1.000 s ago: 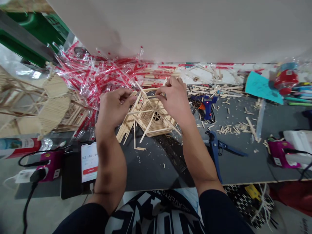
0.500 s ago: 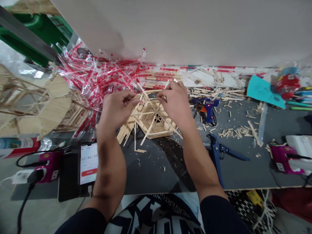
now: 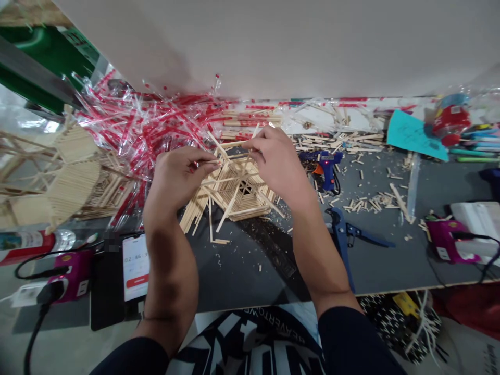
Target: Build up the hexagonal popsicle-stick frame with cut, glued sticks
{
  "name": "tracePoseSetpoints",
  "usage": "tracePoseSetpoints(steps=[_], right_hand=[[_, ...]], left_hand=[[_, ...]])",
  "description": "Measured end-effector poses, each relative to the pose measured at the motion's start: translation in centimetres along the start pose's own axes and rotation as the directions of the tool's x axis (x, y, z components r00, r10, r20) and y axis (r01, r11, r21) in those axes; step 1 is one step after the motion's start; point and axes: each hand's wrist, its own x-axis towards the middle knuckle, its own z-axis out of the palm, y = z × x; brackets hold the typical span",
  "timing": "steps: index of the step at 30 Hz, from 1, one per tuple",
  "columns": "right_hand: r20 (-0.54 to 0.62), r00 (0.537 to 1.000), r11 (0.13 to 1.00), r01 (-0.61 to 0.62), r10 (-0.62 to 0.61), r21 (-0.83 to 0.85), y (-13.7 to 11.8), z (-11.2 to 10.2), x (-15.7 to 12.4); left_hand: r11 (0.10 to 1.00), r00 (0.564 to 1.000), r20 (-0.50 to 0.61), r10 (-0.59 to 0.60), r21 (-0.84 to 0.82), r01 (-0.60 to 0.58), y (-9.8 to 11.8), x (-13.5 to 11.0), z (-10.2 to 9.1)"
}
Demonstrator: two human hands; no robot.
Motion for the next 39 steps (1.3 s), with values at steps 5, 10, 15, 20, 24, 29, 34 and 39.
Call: tracePoseSetpoints(steps=[5,10,15,20,24,29,34,39], right_hand=[[-0.052,0.998,0.999,0.035,-0.037,-0.035,0.1,1.3,0.4],[-0.033,0.997,0.995,0.074,-0.076,-0.063,-0.1,2.9,0.6],[-0.020,0.996,0.995,0.082,-0.083,-0.059,0.5,3.4,0.7],[0.004,0.997,0.995,0.072,-0.072,-0.069,1.3,3.4,0.8],[-0.008,0.998,0.995,0.054,-0.055,-0.087,1.1,3.4,0.7],[-0.040,0.999,0.993,0.031,-0.036,-0.112,0.7,3.6,0.6],[-0.019,1.000,0.990,0.021,-0.024,-0.142,0.3,3.6,0.7],[-0.036,0.999,0.991,0.016,-0.021,-0.136,0.3,3.6,0.7]], left_hand=[[0.999,1.000,0.007,0.014,0.036,-0.014,-0.2,0.1,0.2],[0.998,1.000,0.017,0.018,0.055,-0.019,-0.2,0.1,0.2],[0.998,1.000,0.028,0.011,0.064,-0.013,0.0,0.1,0.2],[0.998,0.999,0.044,-0.010,0.062,0.008,0.0,0.0,0.1],[0.998,0.998,0.061,-0.022,0.051,0.019,0.0,0.0,-0.1],[0.999,0.998,0.063,-0.011,0.046,0.008,0.1,0.1,-0.1],[0.999,0.998,0.059,-0.014,0.053,0.011,0.1,0.1,-0.1],[0.998,0.998,0.059,-0.014,0.062,0.010,0.3,0.1,-0.2]])
